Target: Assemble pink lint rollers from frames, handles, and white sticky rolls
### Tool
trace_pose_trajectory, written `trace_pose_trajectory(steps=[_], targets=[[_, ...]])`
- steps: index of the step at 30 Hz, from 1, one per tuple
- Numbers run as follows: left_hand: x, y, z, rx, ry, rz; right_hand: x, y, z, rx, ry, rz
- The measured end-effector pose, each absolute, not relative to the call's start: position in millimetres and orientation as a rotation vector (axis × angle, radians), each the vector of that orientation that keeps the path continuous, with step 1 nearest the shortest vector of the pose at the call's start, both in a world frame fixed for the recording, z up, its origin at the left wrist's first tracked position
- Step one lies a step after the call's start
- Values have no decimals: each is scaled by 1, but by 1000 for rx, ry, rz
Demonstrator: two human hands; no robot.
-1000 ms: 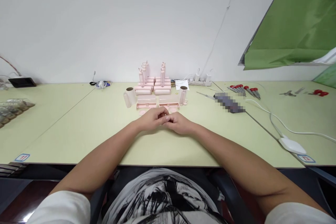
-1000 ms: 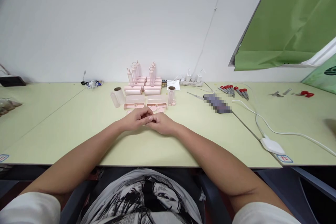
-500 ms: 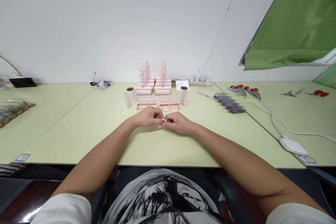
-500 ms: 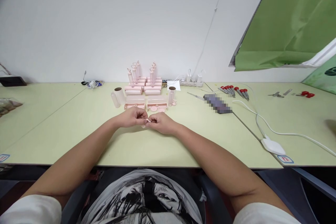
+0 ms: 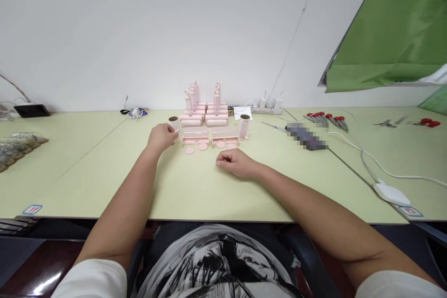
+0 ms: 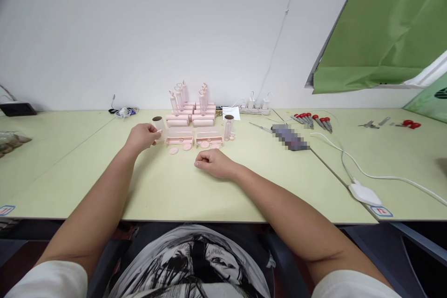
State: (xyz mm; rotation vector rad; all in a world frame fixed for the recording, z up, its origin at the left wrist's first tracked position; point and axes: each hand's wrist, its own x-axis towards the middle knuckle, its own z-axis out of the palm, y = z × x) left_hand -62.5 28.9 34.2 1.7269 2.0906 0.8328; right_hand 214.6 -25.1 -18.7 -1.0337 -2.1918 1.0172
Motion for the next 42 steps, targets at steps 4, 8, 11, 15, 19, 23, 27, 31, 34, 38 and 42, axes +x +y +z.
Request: trace_pose_trajectory(steps=[4, 8, 11, 15, 19, 23, 27, 31, 34, 38, 42], targets=[[-64, 32, 28, 1717, 2134, 660, 215, -26, -18, -1040, -2193, 1012], [-62, 35, 24, 1764, 2166, 550, 215, -26, -17, -1037, -2197, 1014], [-59, 36, 21, 1766, 2162, 455, 214, -25, -18, -1033, -2191, 1023], [-58, 36, 17, 1769, 2148, 353, 214, -25, -17, -1042, -2195, 1027], [-61, 36, 18, 1753, 2124, 362, 213, -27, -13, -1057, -2162, 960], [-61, 32, 27, 1811, 2188, 431, 212, -25, -15, -1101, -2161, 690], [-40, 22, 31, 2074, 2143, 590, 210, -19, -22, -1165, -2280, 428], [-4, 7, 17, 2368, 1806, 459, 209, -15, -28, -1260, -2424, 320], [14, 1, 3, 2452, 1788, 347, 209, -14, -29, -1283, -2474, 284], [20, 1, -8, 2469, 1788, 286, 209, -15, -28, -1321, -2486, 298], [15, 5, -9, 2467, 1772, 242, 209, -18, -27, -1353, -2455, 237]])
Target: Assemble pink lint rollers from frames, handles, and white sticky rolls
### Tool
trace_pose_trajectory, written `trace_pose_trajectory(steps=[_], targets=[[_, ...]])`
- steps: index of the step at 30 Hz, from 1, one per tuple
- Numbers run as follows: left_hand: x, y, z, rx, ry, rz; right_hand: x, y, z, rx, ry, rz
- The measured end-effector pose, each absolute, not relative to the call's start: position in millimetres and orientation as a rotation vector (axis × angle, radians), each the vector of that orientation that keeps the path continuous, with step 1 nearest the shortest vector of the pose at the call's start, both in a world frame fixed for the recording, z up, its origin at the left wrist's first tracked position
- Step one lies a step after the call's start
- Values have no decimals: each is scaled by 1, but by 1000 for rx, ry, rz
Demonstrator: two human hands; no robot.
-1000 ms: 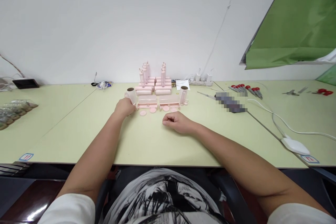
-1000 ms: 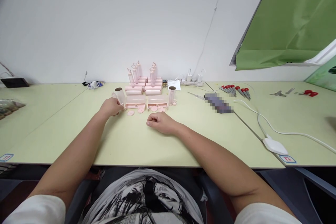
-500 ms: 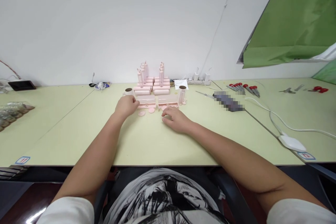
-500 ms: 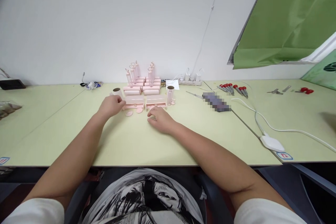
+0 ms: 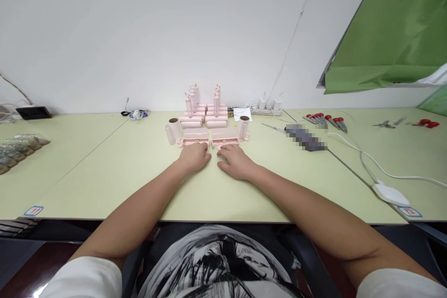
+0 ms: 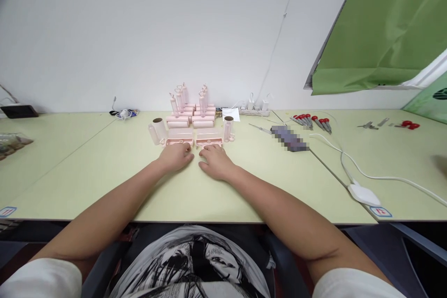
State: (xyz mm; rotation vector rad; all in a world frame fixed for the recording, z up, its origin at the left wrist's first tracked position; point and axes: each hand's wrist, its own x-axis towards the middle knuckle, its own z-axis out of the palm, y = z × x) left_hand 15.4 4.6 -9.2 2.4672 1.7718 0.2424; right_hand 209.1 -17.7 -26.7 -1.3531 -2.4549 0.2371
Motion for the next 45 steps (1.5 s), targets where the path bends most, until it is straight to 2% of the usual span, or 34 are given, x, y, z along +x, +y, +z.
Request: trace_pose_trajectory(steps=[17, 26, 45], targets=[[7, 9, -4, 2525, 1708, 384, 210, -23, -19, -1384, -2590, 214], [8, 8, -11, 2572, 1638, 278, 209, -20, -21, -1356, -2563, 218], [-1, 20, -16, 2604, 1436, 372, 211, -16, -23, -1357, -2611, 230]])
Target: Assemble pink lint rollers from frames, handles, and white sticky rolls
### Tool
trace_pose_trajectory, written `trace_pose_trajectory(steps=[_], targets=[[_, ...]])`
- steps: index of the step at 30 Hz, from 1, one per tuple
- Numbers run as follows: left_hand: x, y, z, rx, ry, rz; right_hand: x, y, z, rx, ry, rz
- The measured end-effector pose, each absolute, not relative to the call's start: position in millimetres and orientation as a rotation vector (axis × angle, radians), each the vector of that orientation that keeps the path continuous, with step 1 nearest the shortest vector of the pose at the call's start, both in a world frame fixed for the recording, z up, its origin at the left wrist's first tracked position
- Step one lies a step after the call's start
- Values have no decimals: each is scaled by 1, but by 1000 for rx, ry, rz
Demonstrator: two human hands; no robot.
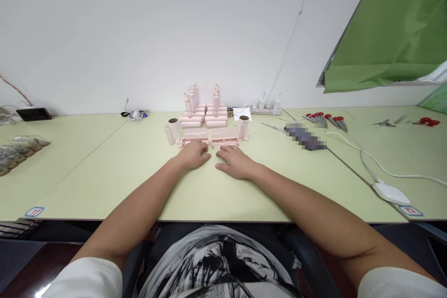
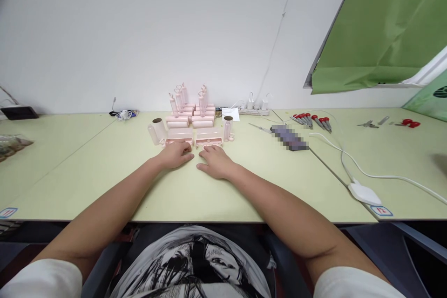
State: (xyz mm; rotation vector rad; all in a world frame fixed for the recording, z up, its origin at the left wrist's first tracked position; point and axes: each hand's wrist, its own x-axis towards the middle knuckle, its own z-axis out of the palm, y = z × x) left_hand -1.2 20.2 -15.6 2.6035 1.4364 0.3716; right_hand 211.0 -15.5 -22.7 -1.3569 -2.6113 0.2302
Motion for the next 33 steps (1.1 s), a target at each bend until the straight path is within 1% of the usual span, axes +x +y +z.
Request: trace_pose_trajectory(steps=[21, 33], targets=[[-2, 32, -15, 2602, 1488, 394, 207, -11, -20, -1356, -2592, 241], [3, 34, -18, 2650, 1547, 421, 206, -5, -28, -1372, -2557, 226]])
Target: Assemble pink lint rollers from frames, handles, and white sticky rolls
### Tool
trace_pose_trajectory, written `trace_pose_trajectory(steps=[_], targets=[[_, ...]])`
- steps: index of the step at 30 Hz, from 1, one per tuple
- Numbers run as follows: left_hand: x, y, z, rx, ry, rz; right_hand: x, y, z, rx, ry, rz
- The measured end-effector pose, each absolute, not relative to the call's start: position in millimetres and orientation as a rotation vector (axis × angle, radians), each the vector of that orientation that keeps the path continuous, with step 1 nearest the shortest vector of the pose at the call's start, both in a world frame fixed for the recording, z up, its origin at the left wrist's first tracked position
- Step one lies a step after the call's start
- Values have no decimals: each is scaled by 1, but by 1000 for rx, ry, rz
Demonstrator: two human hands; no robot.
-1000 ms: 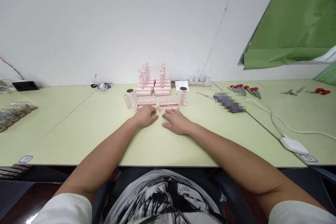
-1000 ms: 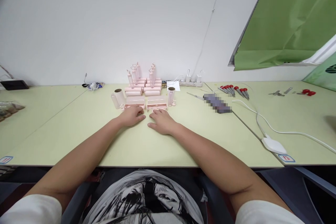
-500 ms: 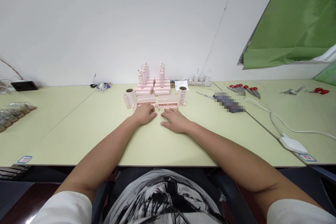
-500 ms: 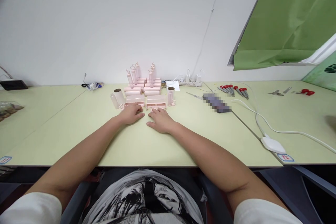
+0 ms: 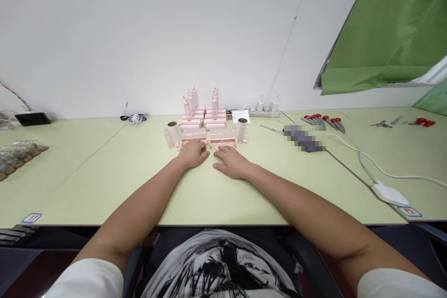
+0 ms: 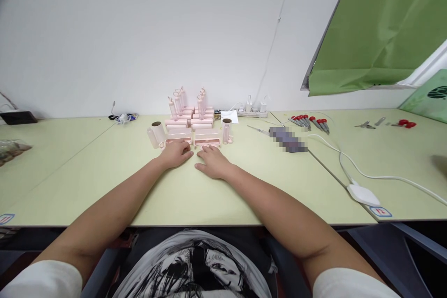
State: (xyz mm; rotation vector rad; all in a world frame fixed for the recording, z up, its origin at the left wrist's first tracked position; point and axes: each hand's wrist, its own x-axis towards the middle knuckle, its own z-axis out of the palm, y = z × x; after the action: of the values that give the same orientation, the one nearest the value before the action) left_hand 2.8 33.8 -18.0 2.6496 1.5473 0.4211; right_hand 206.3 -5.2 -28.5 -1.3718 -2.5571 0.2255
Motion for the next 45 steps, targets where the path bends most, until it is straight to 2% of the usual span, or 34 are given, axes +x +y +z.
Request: trace_pose_trajectory(steps=[5, 10, 14, 18, 23, 25, 28, 31, 33, 45], targets=[[4, 30, -15, 2640, 1554, 440, 206, -10, -26, -1356, -2529, 259], [-5, 26, 1, 2390, 1731, 631, 217, -11, -14, -1247, -2368, 375], [-30, 24, 21, 2087, 1904, 782, 239, -5, 0, -1369, -2135, 368], [-56, 25, 35, 1834, 1932, 781, 256, 5, 4, -1529, -1956, 356], [-74, 31, 41, 1613, 2020, 1261, 255, 6, 0, -1503, -1902, 430], [-77, 35, 40, 1566, 2130, 1318, 249, 1, 0, -1459, -1922, 455], [-80, 39, 35, 1545, 2249, 982, 241, -6, -1, -1382, -1968, 524], [-81, 39, 27, 1582, 2197, 554, 237, -10, -3, -1328, -2025, 608], [-82, 39, 21, 1651, 2132, 393, 236, -10, -4, -1309, -2046, 634], [-78, 49, 5, 1770, 2132, 339, 233, -9, -8, -1283, -2065, 743]])
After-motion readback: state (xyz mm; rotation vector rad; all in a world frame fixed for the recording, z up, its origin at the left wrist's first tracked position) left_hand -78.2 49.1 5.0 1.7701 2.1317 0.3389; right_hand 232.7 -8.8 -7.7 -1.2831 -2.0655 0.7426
